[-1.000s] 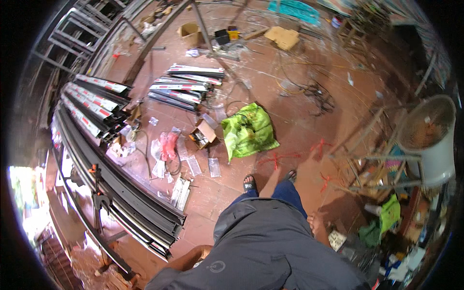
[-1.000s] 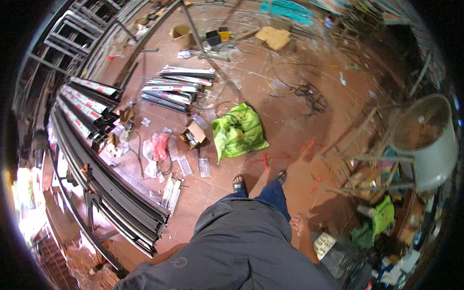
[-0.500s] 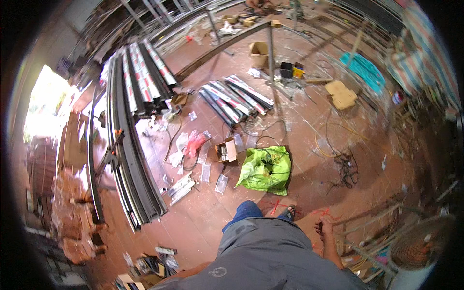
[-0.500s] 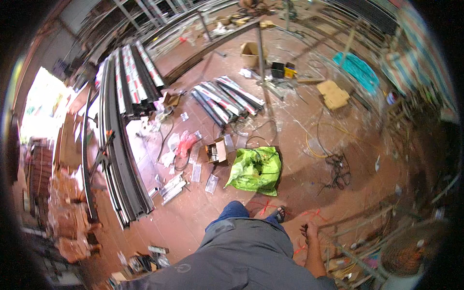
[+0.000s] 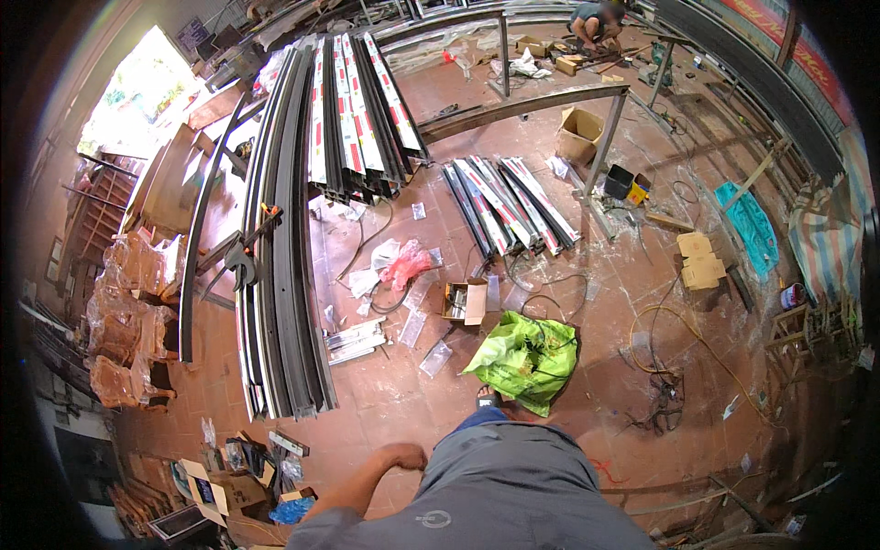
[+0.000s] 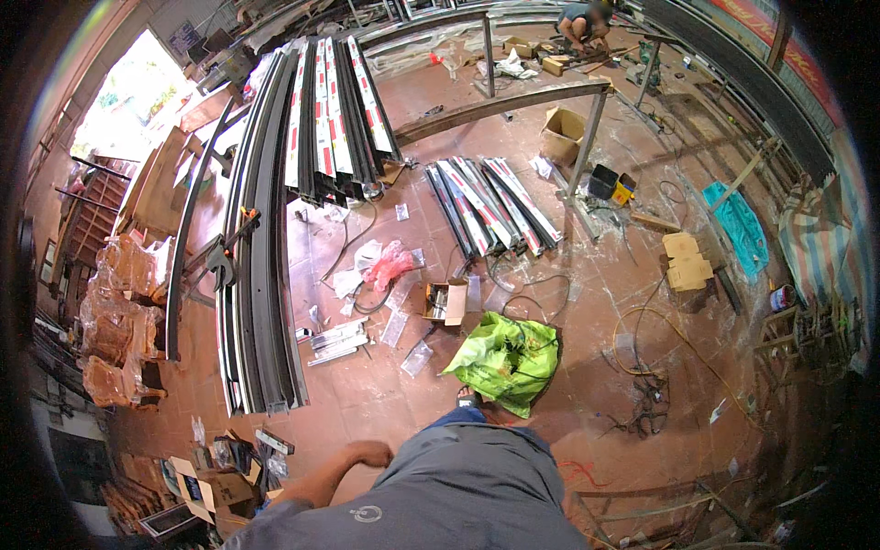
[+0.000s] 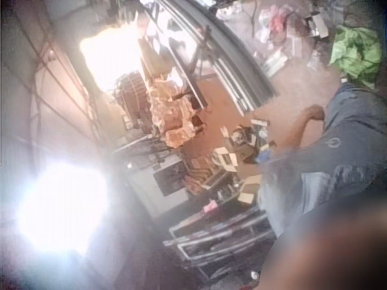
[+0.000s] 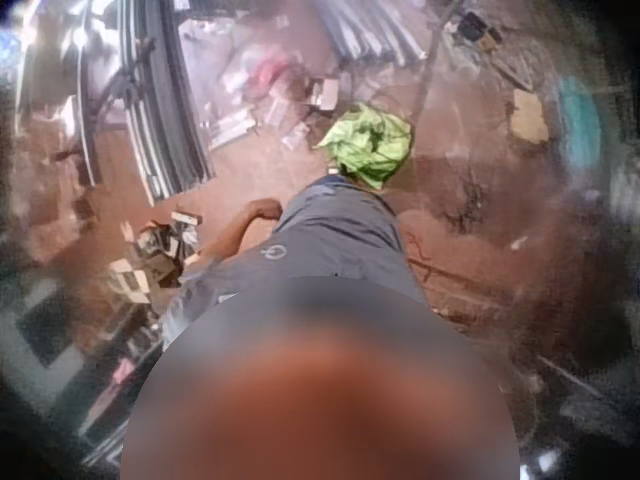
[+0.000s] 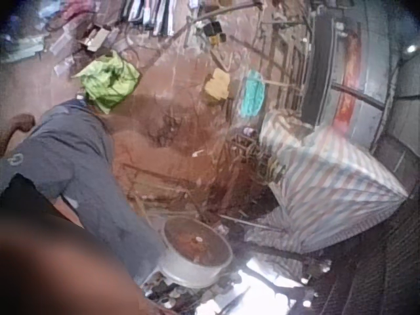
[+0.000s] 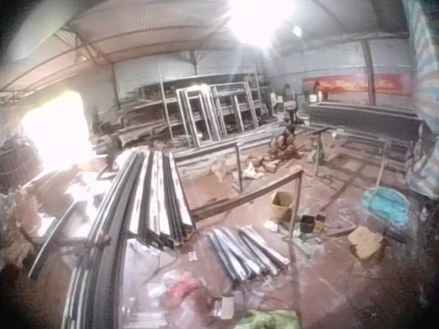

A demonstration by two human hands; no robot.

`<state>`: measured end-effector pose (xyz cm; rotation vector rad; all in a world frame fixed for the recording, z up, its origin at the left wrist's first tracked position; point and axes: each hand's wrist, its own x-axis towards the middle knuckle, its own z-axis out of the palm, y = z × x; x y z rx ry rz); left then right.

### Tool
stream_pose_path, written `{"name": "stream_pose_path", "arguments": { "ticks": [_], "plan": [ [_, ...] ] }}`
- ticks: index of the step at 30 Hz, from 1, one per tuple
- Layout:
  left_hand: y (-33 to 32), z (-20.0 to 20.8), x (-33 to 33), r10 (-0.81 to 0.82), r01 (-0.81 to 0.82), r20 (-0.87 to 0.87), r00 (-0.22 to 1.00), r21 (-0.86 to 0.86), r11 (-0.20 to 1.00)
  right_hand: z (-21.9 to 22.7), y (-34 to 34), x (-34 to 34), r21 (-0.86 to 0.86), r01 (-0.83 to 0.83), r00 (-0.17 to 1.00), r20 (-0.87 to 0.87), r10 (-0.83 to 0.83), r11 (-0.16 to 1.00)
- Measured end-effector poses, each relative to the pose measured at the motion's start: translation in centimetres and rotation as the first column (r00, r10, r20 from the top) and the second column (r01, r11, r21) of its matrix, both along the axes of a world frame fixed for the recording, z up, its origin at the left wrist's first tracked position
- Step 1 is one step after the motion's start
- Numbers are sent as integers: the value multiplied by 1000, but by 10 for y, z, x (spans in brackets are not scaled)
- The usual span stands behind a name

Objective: The person assembles a window frame by hand, fitting metal profiles together and inserting rubber gaskets into the frame channels. They use a utility knife to trim excess gasket material and a power drill to fasten components. The person also handles a long metal rod and works alongside another person in the workshop.

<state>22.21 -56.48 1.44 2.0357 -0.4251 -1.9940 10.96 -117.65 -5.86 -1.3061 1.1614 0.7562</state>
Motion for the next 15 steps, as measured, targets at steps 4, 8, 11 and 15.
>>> {"name": "stream_pose_path", "arguments": {
  "ticks": [4,8,11,15],
  "plan": [
    [12,8,82,179,-287,587,789,95,953,28,20,60,-24,36,998,61,-35,999],
    [-27,43,175,512,-505,606,608,-203,839,58,27,121,-49,35,991,129,-29,998],
    [-60,44,215,553,-459,623,553,-326,826,60,21,164,-38,-24,990,139,30,999],
    [-99,34,254,605,-460,617,503,-401,792,47,-2,232,-13,-152,983,104,152,988]
  ]
}}
